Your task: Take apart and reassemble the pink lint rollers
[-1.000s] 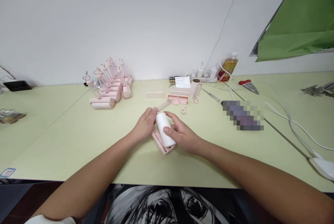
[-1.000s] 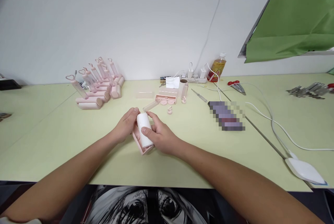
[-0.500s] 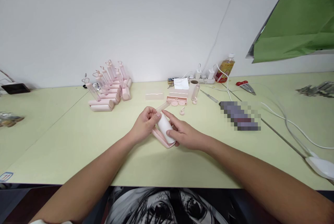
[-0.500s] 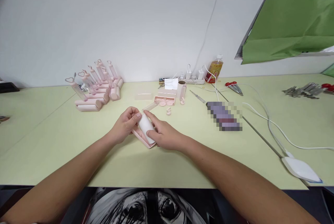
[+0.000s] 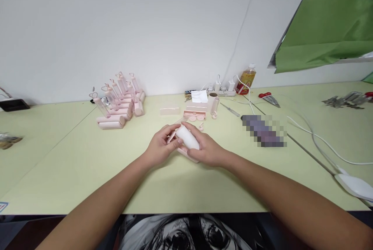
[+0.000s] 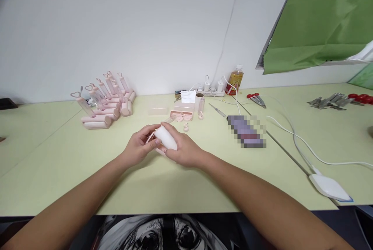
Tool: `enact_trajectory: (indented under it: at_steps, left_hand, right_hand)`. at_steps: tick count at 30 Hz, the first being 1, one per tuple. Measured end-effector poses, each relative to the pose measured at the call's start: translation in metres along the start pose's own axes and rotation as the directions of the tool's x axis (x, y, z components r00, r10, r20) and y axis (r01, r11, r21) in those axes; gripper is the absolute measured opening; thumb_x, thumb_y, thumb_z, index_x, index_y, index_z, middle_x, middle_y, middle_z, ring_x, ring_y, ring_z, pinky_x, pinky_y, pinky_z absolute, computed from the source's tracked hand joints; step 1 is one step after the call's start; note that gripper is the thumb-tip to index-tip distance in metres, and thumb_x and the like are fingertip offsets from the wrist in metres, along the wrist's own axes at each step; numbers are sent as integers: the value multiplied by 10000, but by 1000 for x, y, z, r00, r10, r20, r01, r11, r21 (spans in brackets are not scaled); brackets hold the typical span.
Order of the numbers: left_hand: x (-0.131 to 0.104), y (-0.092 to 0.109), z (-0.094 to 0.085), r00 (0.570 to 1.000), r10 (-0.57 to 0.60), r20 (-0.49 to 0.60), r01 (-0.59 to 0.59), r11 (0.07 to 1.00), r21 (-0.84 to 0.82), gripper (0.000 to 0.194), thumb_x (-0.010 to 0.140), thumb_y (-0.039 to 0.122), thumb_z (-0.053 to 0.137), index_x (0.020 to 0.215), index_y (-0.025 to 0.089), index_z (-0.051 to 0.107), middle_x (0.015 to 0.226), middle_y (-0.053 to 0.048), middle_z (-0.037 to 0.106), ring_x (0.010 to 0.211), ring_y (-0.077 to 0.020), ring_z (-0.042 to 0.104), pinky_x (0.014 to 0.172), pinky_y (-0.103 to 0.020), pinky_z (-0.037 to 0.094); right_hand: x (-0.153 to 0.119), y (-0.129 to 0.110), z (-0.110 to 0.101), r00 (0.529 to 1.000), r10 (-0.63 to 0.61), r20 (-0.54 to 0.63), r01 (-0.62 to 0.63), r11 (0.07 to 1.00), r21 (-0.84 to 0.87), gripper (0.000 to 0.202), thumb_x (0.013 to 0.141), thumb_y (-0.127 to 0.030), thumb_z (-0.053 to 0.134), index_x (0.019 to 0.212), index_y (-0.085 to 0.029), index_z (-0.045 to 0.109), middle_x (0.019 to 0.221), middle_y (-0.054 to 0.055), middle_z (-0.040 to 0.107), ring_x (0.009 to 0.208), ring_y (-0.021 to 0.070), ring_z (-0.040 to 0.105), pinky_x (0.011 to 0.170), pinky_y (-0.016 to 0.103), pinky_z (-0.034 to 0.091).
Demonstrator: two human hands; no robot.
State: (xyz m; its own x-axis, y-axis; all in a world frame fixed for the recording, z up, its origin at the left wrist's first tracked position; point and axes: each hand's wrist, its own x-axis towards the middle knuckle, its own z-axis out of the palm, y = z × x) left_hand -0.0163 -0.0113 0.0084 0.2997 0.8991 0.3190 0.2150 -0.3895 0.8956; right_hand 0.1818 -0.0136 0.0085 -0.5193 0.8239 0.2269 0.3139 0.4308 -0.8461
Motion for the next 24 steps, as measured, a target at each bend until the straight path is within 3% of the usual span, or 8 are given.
enact_trajectory:
  at_steps: [4,11,15,18,21,24]
  left_hand:
    - [-1,-4,-3,994,110,1,-107,971,215,435,826,412,612,1210,207,603,832,-20,528,751,-149,519,693,-277,433]
    - [-3,-3,-5,937,348,-8,-325,882,340,304,845,274,550,1123,177,626,758,-8,546,680,-131,497,637,-267,409]
    - [-3,-3,-7,903,429,30,-406,826,392,281,837,245,535,1089,164,630,679,9,526,625,-121,477,592,-258,392]
    - [-2,-4,-10,893,447,56,-431,810,397,295,814,224,534,1087,165,628,667,15,528,603,-113,476,578,-249,400]
    - [-2,-4,-12,910,401,103,-410,836,366,342,771,199,545,1103,164,620,664,24,540,558,-91,460,535,-221,396]
    - [-3,-2,-13,925,350,144,-379,848,370,316,725,177,564,1031,154,638,639,36,532,529,-79,444,506,-204,380]
  right_hand:
    - [1,3,-1,999,36,-2,-36,999,18,778,796,-327,618,1480,-284,250,1366,80,502,1127,278,538,942,420,417]
    - [1,3,-2,996,-3,92,-4,997,78,779,770,-237,626,1461,-278,270,1336,70,517,1062,253,555,891,381,441]
    - [1,2,-3,992,-7,124,-1,998,71,786,746,-199,621,1450,-283,280,1292,56,540,1003,236,566,833,349,457]
    - [1,0,-8,989,-17,147,17,1000,-2,793,740,-192,613,1453,-295,283,1174,39,601,901,213,584,756,313,464]
    - [1,-2,-17,982,2,191,26,990,-140,803,745,-213,612,1470,-299,277,995,23,654,755,189,585,661,282,452]
    - [1,-2,-24,970,3,244,47,979,-197,810,735,-211,617,1473,-293,292,993,30,665,724,184,587,625,263,442]
